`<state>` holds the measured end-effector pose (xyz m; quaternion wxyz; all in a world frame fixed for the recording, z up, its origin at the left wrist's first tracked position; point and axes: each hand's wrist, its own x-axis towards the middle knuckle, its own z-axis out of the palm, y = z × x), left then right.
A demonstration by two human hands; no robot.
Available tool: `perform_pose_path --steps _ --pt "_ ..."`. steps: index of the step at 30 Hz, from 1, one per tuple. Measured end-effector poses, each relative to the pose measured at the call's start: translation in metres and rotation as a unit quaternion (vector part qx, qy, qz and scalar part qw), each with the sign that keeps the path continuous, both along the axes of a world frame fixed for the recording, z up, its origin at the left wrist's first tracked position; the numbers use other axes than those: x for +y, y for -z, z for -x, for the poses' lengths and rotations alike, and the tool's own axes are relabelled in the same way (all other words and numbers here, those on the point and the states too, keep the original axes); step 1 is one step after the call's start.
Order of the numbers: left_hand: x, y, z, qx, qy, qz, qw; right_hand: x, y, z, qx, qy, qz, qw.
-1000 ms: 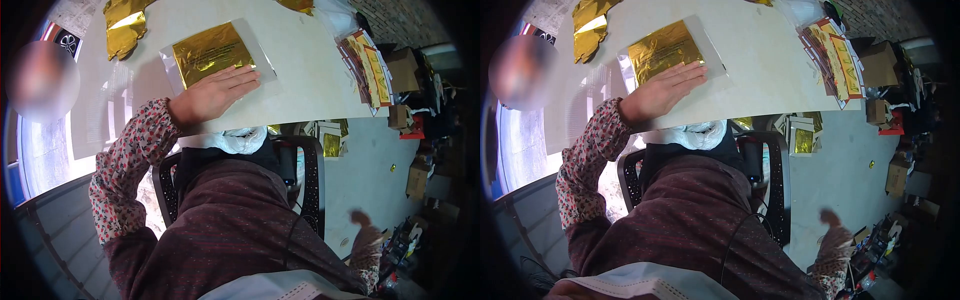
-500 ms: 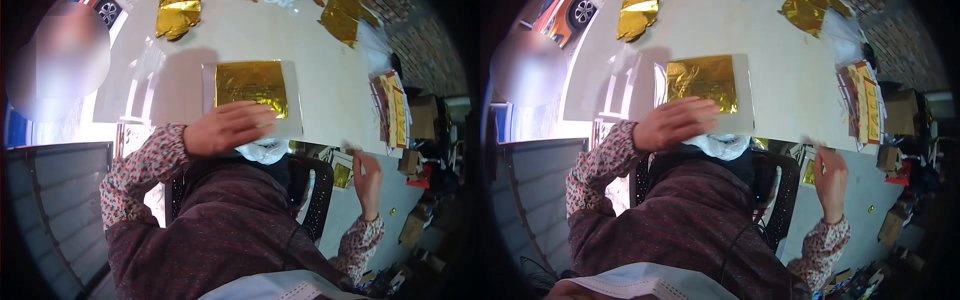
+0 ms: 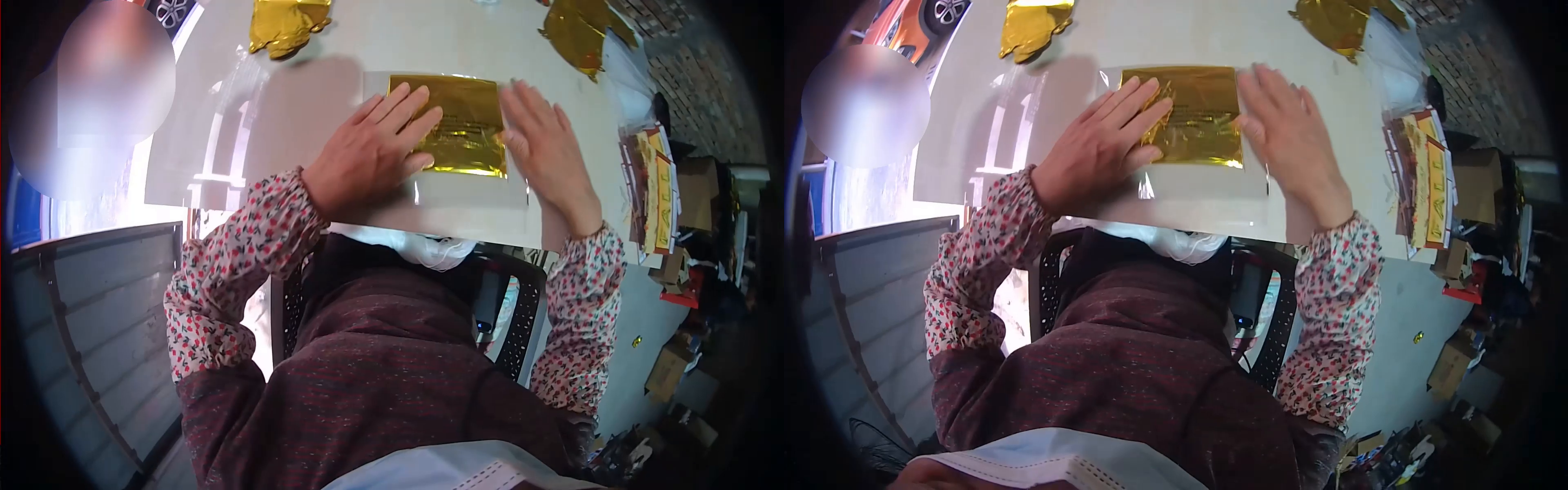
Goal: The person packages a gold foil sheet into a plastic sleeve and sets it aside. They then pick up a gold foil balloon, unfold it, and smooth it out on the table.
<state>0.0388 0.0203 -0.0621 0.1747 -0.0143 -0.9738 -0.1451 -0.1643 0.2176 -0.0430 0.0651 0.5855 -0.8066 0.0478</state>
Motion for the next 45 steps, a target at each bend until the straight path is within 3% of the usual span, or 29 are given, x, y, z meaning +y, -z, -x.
perform_pose_path --steps 3,6,9,13,16,17,19,21,24,28,45 --pt "-0.004 0.007 0.017 0.026 0.012 0.021 0.999 0.0 -0.016 0.007 -0.044 0.0 0.078 0.996" --pt "0.001 -0.005 0.012 -0.012 -0.011 0.053 0.998 -0.007 0.0 -0.01 -0.085 -0.021 0.06 0.994" --pt "-0.002 -0.006 0.006 -0.008 -0.016 0.05 0.999 -0.007 0.022 -0.011 -0.051 -0.008 0.025 0.998" --pt "-0.007 0.007 0.01 0.018 -0.024 -0.003 1.0 -0.005 0.022 -0.011 -0.062 0.001 0.042 0.997" --pt "-0.004 0.009 0.009 0.035 -0.025 -0.002 0.999 -0.002 0.02 -0.009 -0.164 0.026 0.099 0.981" --pt "-0.005 0.009 0.007 0.05 -0.017 0.001 0.999 0.002 0.017 -0.01 -0.281 0.042 0.156 0.946" --pt "-0.01 0.011 0.0 0.078 0.011 -0.003 0.997 0.018 0.011 -0.01 -0.498 0.066 0.26 0.824" --pt "-0.013 0.011 -0.027 0.102 0.053 -0.017 0.993 0.048 0.005 -0.016 -0.444 0.039 0.244 0.861" --pt "0.002 -0.022 -0.075 -0.019 0.096 -0.069 0.993 0.09 -0.005 -0.036 -0.339 -0.018 0.183 0.923" --pt "0.014 -0.01 -0.094 -0.069 0.041 -0.022 0.997 0.111 -0.003 -0.048 -0.195 -0.061 0.073 0.976" --pt "0.027 0.012 -0.088 0.062 -0.007 -0.024 0.998 0.105 0.007 -0.059 -0.122 -0.051 0.116 0.984"
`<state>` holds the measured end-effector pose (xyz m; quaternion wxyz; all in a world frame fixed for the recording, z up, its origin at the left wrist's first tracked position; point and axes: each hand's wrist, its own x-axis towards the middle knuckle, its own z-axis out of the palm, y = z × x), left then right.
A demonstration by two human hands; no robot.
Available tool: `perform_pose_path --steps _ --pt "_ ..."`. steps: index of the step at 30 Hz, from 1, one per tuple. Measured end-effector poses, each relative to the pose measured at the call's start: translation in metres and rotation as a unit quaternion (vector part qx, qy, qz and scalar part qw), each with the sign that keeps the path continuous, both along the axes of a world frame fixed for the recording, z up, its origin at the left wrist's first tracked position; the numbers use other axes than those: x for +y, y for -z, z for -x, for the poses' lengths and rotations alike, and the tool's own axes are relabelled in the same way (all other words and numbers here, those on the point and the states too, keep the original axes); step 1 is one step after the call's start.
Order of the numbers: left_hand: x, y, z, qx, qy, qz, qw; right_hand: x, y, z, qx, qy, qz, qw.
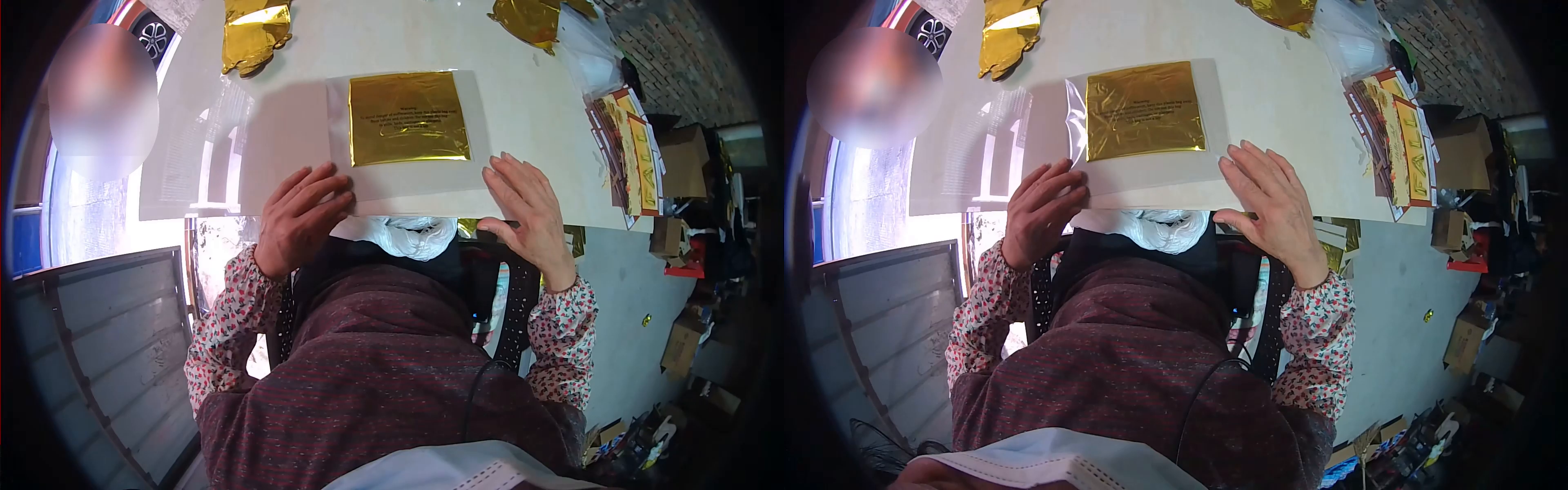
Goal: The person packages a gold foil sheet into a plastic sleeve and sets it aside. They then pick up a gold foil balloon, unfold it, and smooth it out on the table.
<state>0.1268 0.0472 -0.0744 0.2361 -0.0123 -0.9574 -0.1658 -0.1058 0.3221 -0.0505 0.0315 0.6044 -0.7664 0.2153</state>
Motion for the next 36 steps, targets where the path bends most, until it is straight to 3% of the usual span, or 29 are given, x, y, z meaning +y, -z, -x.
perform_pose_path --steps 11,20,27,33,36 --pt "-0.001 0.006 0.0 0.026 -0.01 -0.021 0.999 0.0 -0.001 0.002 -0.077 -0.018 0.077 0.994" --pt "0.008 -0.007 0.011 0.027 -0.066 -0.077 0.994 -0.027 0.006 -0.006 -0.018 0.095 0.097 0.991" --pt "0.019 -0.002 0.027 0.043 -0.147 -0.139 0.978 -0.036 0.007 -0.009 -0.074 0.151 0.095 0.981" --pt "0.023 -0.015 0.03 -0.035 -0.201 -0.155 0.967 -0.039 0.008 -0.011 -0.077 0.225 0.081 0.968" --pt "0.027 -0.02 0.034 0.008 -0.229 -0.218 0.949 -0.036 0.012 -0.01 -0.065 0.233 0.089 0.966"
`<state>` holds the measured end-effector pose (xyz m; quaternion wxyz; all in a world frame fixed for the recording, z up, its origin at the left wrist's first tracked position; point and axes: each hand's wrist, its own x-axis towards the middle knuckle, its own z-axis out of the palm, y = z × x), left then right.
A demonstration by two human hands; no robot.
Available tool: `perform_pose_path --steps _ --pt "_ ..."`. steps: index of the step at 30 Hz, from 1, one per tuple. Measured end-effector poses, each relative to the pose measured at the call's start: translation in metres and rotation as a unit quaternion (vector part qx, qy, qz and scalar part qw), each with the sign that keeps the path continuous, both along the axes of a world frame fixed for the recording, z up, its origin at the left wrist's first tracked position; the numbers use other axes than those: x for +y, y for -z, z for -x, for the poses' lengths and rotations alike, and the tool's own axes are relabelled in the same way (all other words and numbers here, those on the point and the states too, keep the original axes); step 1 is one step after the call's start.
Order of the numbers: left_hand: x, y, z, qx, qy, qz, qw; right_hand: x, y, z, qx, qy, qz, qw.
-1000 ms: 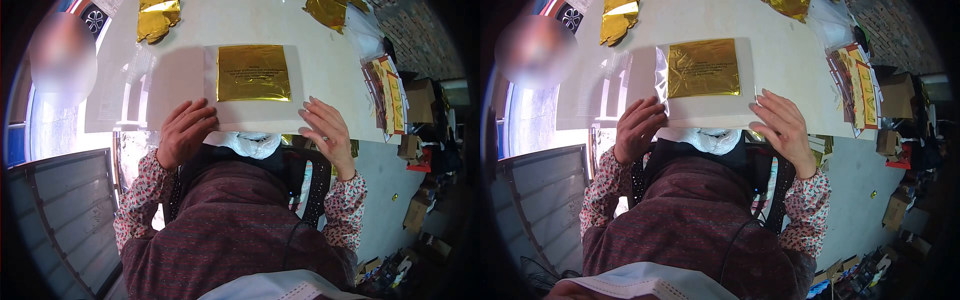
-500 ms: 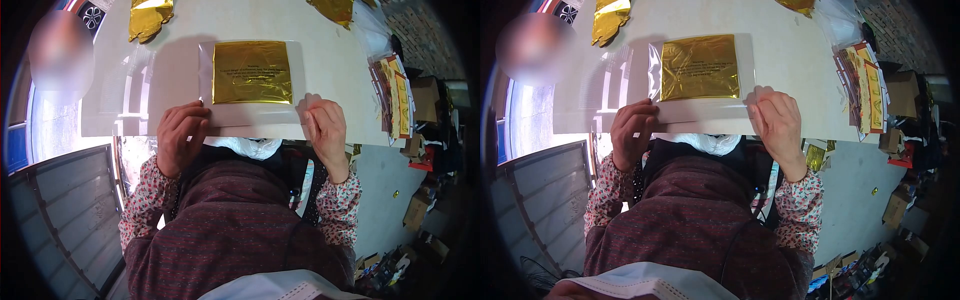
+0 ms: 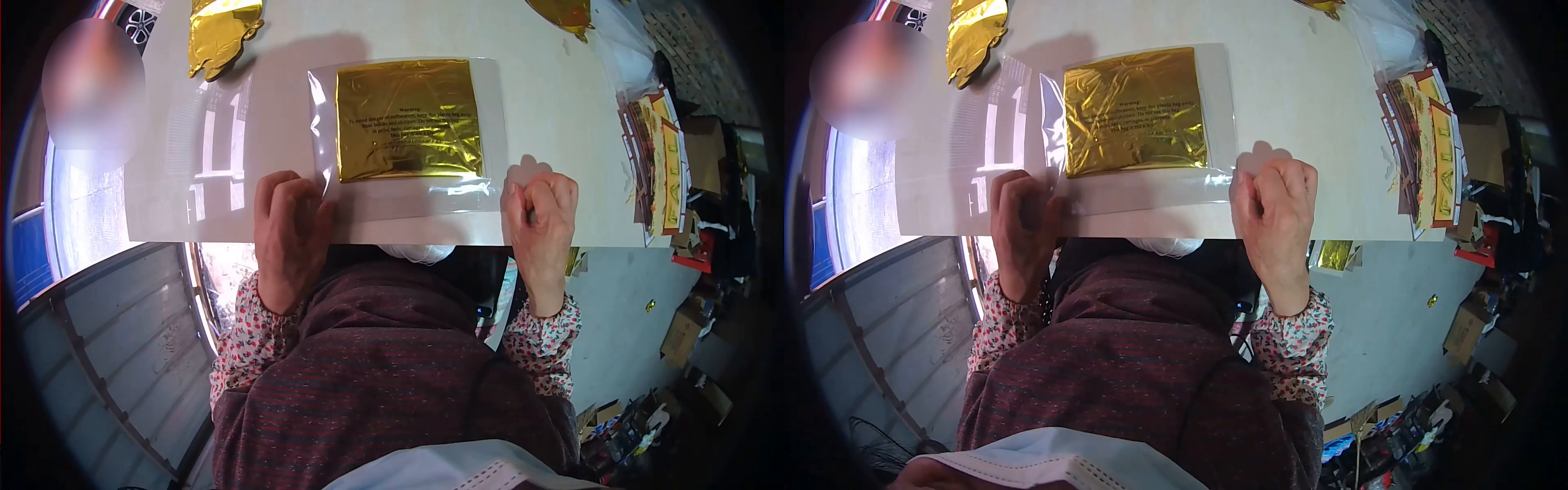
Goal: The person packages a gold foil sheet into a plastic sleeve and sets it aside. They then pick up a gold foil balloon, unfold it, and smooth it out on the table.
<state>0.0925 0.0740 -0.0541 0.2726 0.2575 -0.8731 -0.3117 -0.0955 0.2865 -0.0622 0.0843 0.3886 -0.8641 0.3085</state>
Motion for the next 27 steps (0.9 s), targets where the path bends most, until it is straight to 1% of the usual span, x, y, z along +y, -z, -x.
perform_pose_path --steps 2,3,5,6,8,9,10,11,12,13,14,15,17,18,21,23,25,26,27 --pt "-0.006 0.013 -0.009 0.001 0.036 0.028 0.999 0.005 0.004 0.001 -0.009 0.022 0.002 1.0" --pt "-0.009 0.022 -0.016 0.005 0.055 0.044 0.998 0.005 0.005 0.0 -0.028 0.034 0.055 0.998" --pt "-0.012 0.033 -0.028 0.061 0.067 0.094 0.991 0.008 0.006 -0.001 -0.063 0.063 0.161 0.983" --pt "-0.011 0.034 -0.032 0.089 0.078 0.117 0.986 0.011 0.011 -0.002 -0.003 0.018 0.182 0.983" --pt "-0.001 0.028 -0.039 0.048 0.138 0.16 0.976 0.024 0.024 -0.003 0.116 -0.061 0.212 0.968" --pt "0.004 0.024 -0.038 0.03 0.167 0.184 0.968 0.023 0.022 -0.003 0.145 -0.138 0.162 0.966" --pt "0.012 0.021 -0.032 -0.026 0.175 0.217 0.96 0.02 0.016 -0.012 0.15 -0.168 0.069 0.972" --pt "0.014 0.021 -0.028 -0.062 0.175 0.24 0.953 0.013 0.008 -0.026 0.135 -0.158 -0.034 0.978" --pt "0.012 0.024 -0.026 -0.099 0.177 0.261 0.944 0.013 0.014 -0.035 0.145 -0.133 -0.117 0.973" --pt "0.011 0.025 -0.027 -0.135 0.182 0.282 0.932 0.019 0.017 -0.031 0.192 -0.128 -0.145 0.962" --pt "0.009 0.025 -0.034 -0.122 0.177 0.31 0.926 0.024 0.019 -0.036 0.196 -0.123 -0.116 0.966" --pt "0.011 0.029 -0.043 -0.083 0.167 0.318 0.93 0.029 0.021 -0.041 0.202 -0.121 -0.086 0.968" --pt "0.014 0.039 -0.06 -0.01 0.177 0.32 0.931 0.043 0.042 -0.045 0.232 -0.125 0.015 0.965" --pt "0.031 0.032 -0.061 0.008 0.219 0.313 0.924 0.064 0.046 -0.046 0.249 -0.125 0.061 0.958" --pt "0.071 -0.014 -0.073 0.054 0.324 0.3 0.896 0.127 0.018 -0.066 0.242 -0.129 0.072 0.959" --pt "0.101 -0.036 -0.065 0.085 0.406 0.267 0.87 0.188 -0.014 -0.088 0.204 -0.09 0.054 0.973" --pt "0.132 -0.046 -0.038 0.139 0.473 0.249 0.834 0.251 -0.046 -0.113 0.206 -0.027 -0.015 0.978" --pt "0.142 -0.049 -0.022 0.162 0.507 0.24 0.812 0.28 -0.046 -0.118 0.192 0.033 0.0 0.981" --pt "0.147 -0.049 -0.006 0.172 0.486 0.226 0.826 0.309 -0.045 -0.122 0.175 0.092 0.015 0.98"
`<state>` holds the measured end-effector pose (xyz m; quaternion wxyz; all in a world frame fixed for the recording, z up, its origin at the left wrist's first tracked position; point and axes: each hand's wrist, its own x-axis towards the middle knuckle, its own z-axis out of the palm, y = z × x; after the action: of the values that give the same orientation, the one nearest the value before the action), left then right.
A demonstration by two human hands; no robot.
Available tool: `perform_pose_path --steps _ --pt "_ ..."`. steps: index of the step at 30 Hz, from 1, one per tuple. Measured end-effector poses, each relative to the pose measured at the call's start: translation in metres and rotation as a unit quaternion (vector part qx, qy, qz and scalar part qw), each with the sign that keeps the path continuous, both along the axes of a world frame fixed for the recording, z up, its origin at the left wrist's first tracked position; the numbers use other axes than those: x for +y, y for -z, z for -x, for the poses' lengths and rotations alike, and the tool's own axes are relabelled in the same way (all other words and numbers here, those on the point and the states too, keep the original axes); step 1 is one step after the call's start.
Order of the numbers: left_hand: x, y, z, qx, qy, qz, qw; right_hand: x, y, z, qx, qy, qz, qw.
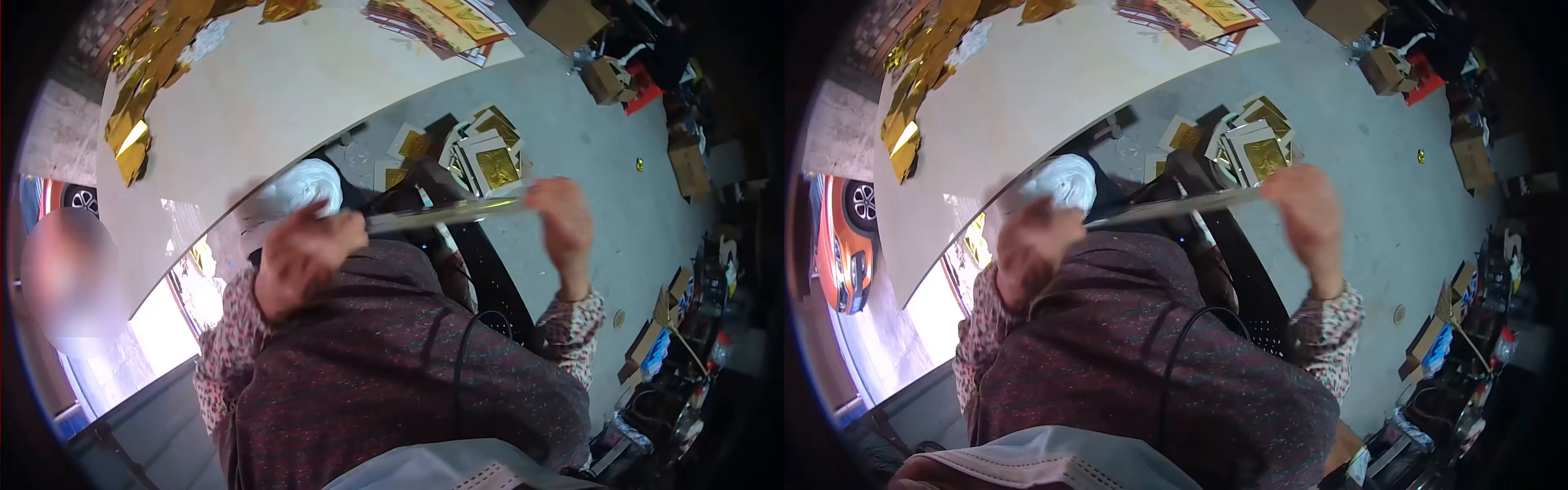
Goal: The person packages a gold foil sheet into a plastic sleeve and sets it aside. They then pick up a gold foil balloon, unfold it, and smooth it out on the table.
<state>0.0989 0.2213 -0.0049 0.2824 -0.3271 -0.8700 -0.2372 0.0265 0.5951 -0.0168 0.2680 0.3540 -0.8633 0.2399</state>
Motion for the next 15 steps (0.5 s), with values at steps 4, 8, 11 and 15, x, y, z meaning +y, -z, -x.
perform_pose_path --steps 4,8,11,15 --pt "0.016 0.004 0.046 0.005 -0.041 -0.042 0.998 0.086 0.041 0.019 -0.022 0.236 -0.015 0.971" --pt "0.006 0.049 0.052 -0.068 0.033 0.005 0.997 0.126 0.134 0.068 0.014 0.299 -0.112 0.947" --pt "0.009 0.065 0.047 -0.136 -0.011 0.042 0.99 0.137 0.218 0.095 -0.043 0.348 -0.208 0.913" --pt "-0.003 0.081 0.042 -0.184 -0.041 0.027 0.982 0.123 0.343 0.119 -0.22 0.356 -0.308 0.854"
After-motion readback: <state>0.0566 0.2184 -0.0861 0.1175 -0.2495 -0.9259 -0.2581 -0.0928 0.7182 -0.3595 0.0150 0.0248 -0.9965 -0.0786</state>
